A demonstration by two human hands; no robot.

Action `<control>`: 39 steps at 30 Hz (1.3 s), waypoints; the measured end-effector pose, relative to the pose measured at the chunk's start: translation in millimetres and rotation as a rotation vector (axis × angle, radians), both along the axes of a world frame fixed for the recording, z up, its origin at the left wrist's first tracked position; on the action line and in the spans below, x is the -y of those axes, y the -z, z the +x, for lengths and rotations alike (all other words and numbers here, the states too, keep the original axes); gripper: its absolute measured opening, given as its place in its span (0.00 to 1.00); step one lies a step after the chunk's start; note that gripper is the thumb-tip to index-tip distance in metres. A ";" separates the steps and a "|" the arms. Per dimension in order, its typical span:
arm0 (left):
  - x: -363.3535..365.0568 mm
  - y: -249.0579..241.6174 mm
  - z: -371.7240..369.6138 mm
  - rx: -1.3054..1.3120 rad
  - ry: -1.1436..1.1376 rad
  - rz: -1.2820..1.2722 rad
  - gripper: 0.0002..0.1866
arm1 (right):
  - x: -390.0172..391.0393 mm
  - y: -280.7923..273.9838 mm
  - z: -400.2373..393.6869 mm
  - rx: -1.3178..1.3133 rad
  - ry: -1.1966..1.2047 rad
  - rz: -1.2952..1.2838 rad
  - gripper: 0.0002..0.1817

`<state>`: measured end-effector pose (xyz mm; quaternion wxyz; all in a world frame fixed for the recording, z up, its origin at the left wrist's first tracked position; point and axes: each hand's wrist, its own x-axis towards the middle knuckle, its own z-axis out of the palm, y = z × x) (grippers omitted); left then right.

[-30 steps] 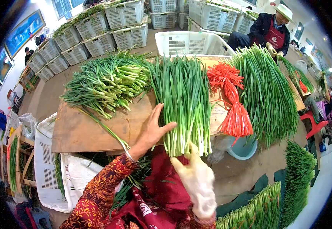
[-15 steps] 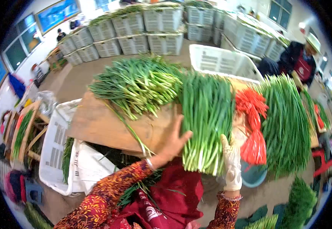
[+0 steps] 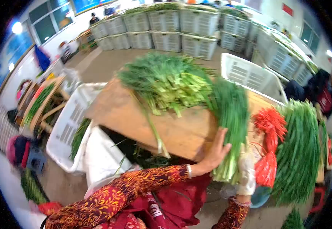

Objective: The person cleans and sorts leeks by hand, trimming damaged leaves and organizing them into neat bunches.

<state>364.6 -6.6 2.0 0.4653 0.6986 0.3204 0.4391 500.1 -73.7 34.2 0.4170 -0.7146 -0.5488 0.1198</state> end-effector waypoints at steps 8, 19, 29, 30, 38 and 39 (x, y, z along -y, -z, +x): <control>12.7 -32.4 -118.0 -0.035 0.337 0.203 0.24 | 5.4 -37.4 -40.3 0.152 0.232 0.192 0.18; 110.5 -36.1 -351.5 -0.272 0.498 -0.245 0.15 | -83.5 -3.7 -246.2 0.592 -0.244 0.009 0.13; 159.8 -35.0 -442.8 -0.060 -0.067 -0.521 0.15 | -56.9 -10.2 -339.0 0.403 -1.185 -0.162 0.10; 150.7 -39.8 -438.5 -0.096 -0.009 -0.456 0.14 | -58.8 -17.1 -336.8 0.376 -1.256 -0.234 0.13; 48.9 -47.3 -358.0 0.275 0.440 -0.433 0.13 | -186.4 -88.0 -224.7 0.731 -0.185 -0.038 0.11; 35.8 -50.3 -348.5 0.270 0.461 -0.403 0.13 | -195.8 -82.9 -216.7 0.785 -0.171 -0.124 0.11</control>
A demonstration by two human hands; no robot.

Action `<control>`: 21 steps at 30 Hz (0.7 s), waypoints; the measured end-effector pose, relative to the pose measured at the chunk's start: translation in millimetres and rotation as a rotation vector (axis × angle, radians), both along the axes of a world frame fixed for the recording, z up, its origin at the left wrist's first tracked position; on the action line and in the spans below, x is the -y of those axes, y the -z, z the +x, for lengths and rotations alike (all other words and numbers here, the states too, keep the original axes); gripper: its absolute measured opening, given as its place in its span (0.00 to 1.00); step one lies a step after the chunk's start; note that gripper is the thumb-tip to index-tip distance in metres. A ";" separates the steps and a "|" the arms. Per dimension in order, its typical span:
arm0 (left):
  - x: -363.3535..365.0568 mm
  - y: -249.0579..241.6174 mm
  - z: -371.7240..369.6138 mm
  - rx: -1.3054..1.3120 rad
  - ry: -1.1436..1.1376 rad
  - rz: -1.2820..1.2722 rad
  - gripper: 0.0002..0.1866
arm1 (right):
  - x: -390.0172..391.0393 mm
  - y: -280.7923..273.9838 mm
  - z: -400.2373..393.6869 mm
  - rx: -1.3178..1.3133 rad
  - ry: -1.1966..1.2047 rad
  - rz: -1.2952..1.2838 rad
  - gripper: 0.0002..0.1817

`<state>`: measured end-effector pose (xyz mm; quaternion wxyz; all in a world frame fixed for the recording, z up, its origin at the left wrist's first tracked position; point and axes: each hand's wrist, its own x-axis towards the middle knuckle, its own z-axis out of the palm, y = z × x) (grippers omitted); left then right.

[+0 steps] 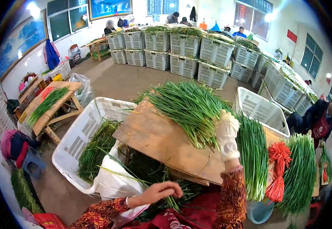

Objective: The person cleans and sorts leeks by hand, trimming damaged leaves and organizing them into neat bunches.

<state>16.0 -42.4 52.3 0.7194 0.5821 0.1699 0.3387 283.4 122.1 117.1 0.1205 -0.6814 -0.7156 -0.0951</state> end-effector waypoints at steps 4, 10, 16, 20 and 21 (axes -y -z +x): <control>-44.1 2.7 24.4 0.100 -0.152 -0.080 0.14 | 4.7 17.8 -28.6 -0.021 -0.064 0.097 0.10; -79.0 22.0 24.2 0.213 -0.419 -0.337 0.20 | 63.5 49.5 -97.3 -0.903 -0.179 0.020 0.10; -82.9 17.5 17.2 0.315 -0.483 -0.384 0.21 | 95.9 65.6 -110.6 -1.597 -0.175 -0.396 0.11; -85.6 17.3 10.3 0.213 -0.475 -0.356 0.21 | 107.2 67.4 -106.6 -1.664 -0.139 -0.499 0.15; -87.1 19.3 7.0 0.163 -0.478 -0.324 0.20 | 108.0 69.0 -105.4 -1.653 -0.154 -0.434 0.15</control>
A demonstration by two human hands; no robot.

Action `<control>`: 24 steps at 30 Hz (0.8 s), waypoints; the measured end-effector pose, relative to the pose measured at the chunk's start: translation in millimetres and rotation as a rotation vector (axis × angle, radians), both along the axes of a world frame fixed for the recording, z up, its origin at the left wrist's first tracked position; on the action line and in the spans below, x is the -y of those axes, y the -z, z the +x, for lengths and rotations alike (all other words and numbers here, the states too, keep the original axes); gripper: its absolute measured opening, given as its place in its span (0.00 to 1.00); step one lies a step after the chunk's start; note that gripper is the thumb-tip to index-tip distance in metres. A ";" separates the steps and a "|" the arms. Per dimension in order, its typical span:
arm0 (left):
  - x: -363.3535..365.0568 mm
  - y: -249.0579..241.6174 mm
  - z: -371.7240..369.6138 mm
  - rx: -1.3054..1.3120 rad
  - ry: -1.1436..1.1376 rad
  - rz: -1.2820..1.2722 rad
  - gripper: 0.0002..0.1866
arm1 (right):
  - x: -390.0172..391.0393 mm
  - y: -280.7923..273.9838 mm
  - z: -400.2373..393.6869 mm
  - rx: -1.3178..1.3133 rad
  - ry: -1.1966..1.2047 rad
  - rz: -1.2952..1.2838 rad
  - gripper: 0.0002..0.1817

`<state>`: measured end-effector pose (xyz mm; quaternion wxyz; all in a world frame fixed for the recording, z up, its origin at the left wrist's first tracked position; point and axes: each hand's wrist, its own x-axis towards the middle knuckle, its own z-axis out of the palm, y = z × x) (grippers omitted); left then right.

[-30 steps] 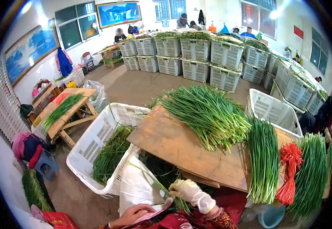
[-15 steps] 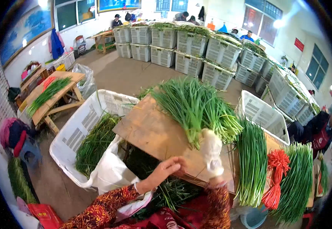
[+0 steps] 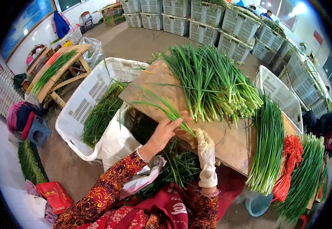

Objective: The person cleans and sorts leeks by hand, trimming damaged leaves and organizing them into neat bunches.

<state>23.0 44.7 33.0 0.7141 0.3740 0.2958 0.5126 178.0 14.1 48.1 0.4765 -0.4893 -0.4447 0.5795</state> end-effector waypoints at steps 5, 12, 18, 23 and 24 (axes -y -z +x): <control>0.0 -5.8 -8.1 -0.172 -0.003 0.165 0.19 | -6.0 -2.0 -2.7 0.076 -0.042 0.053 0.10; -4.1 -4.8 -18.3 -0.277 -0.065 0.230 0.20 | -4.8 5.2 -17.0 0.218 -0.044 0.110 0.09; -6.0 3.6 -29.6 -0.513 -0.010 0.088 0.19 | -4.0 4.0 -22.0 0.123 0.060 0.046 0.08; 3.2 -10.8 -29.1 -0.179 -0.067 0.004 0.17 | 3.0 -1.6 -28.2 -0.117 0.217 0.098 0.07; 3.9 -11.8 -30.2 -0.176 -0.062 -0.005 0.16 | 6.7 -1.2 -25.5 -0.079 0.157 0.153 0.06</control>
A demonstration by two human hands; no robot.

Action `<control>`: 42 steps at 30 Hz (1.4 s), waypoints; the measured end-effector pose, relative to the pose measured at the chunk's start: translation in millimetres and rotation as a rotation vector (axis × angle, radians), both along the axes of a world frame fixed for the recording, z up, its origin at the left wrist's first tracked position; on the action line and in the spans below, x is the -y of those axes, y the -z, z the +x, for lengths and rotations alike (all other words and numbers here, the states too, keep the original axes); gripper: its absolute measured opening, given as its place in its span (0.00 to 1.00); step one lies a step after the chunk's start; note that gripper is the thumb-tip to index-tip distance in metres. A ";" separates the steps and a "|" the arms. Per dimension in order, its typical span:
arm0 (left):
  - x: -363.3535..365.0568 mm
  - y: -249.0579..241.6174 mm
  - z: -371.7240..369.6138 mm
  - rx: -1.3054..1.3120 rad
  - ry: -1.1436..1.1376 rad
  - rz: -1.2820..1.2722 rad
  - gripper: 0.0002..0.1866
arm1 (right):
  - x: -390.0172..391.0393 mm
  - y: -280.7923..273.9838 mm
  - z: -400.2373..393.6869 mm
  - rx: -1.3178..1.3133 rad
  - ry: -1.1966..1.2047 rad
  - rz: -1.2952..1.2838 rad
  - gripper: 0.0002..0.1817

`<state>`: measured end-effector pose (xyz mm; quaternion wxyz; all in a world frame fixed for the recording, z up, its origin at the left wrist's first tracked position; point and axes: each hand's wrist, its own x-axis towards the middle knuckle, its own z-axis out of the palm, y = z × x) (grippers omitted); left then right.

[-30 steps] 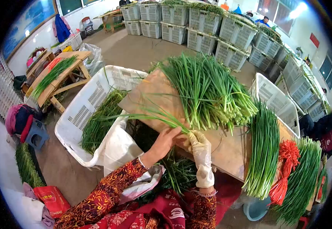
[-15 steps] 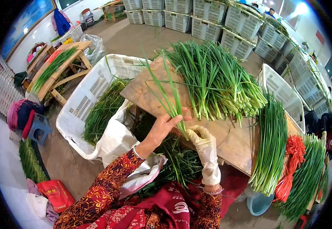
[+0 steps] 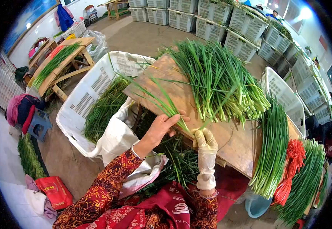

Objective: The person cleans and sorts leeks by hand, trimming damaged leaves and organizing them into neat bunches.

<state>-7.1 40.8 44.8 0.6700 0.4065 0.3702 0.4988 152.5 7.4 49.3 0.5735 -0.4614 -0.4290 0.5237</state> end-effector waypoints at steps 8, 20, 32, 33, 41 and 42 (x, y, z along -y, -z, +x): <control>10.7 -8.7 -12.6 -0.187 0.044 0.021 0.15 | 46.6 -0.1 22.5 0.117 -0.386 0.073 0.06; 9.0 -15.8 -16.2 -0.165 0.052 0.077 0.18 | 13.4 -34.3 2.0 0.805 -0.238 0.018 0.11; 23.8 14.4 -32.9 -0.484 0.324 0.328 0.28 | 9.0 -9.9 -4.6 0.172 -0.353 -0.120 0.16; 25.1 10.2 -33.3 -0.524 0.437 0.301 0.29 | 9.5 -10.9 -4.0 0.173 -0.353 -0.120 0.16; 17.8 15.0 -4.8 0.294 0.154 -0.061 0.21 | 16.7 3.0 -9.8 0.043 -0.479 -0.193 0.15; 21.1 11.9 -1.2 0.193 0.085 -0.052 0.19 | 15.7 3.0 -11.3 0.044 -0.476 -0.194 0.15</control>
